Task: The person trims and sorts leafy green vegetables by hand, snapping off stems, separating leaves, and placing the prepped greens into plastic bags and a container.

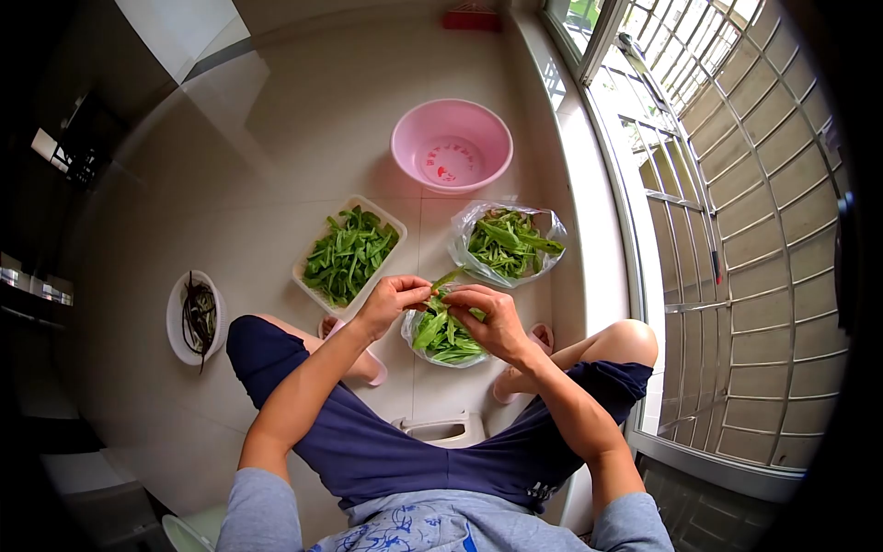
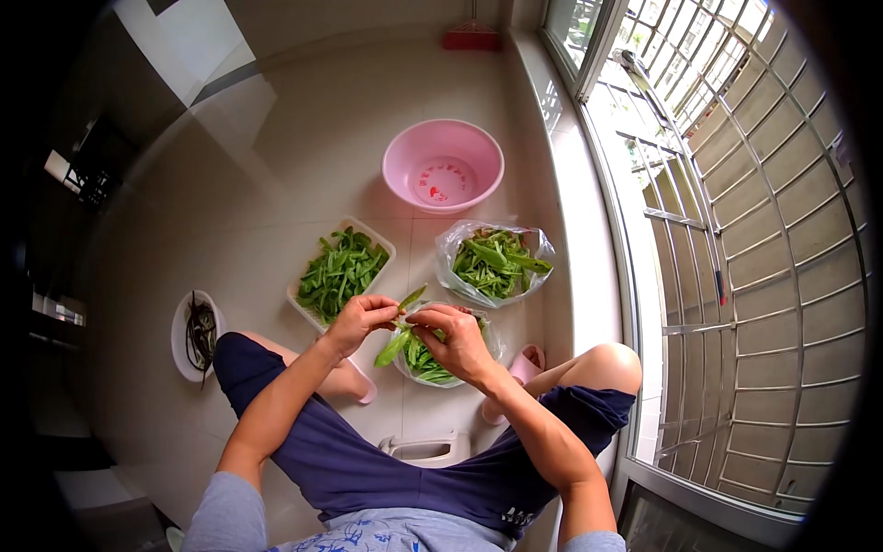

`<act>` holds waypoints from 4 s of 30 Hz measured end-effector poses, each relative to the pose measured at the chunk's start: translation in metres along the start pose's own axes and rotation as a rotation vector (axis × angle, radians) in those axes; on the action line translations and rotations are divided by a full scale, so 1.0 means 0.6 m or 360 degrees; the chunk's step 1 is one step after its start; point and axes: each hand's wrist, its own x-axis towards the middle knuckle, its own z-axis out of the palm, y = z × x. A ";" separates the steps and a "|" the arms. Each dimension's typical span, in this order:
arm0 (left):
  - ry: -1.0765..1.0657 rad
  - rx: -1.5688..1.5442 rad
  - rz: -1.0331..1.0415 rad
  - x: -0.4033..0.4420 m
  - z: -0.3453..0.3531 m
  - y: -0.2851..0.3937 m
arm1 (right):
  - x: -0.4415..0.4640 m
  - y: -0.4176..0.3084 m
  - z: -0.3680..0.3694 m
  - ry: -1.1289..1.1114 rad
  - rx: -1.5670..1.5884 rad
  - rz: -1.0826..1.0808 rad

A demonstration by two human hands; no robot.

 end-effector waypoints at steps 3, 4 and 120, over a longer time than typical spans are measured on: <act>-0.0040 -0.0010 -0.0001 0.001 -0.003 -0.003 | -0.002 0.002 0.000 0.0011 -0.0019 -0.0017; -0.0091 -0.0011 0.0004 0.001 -0.003 -0.004 | -0.003 0.003 -0.001 -0.0011 -0.0020 0.0035; -0.0167 0.0549 0.0159 -0.015 0.003 0.028 | 0.007 0.047 -0.006 -0.0805 0.1194 0.1301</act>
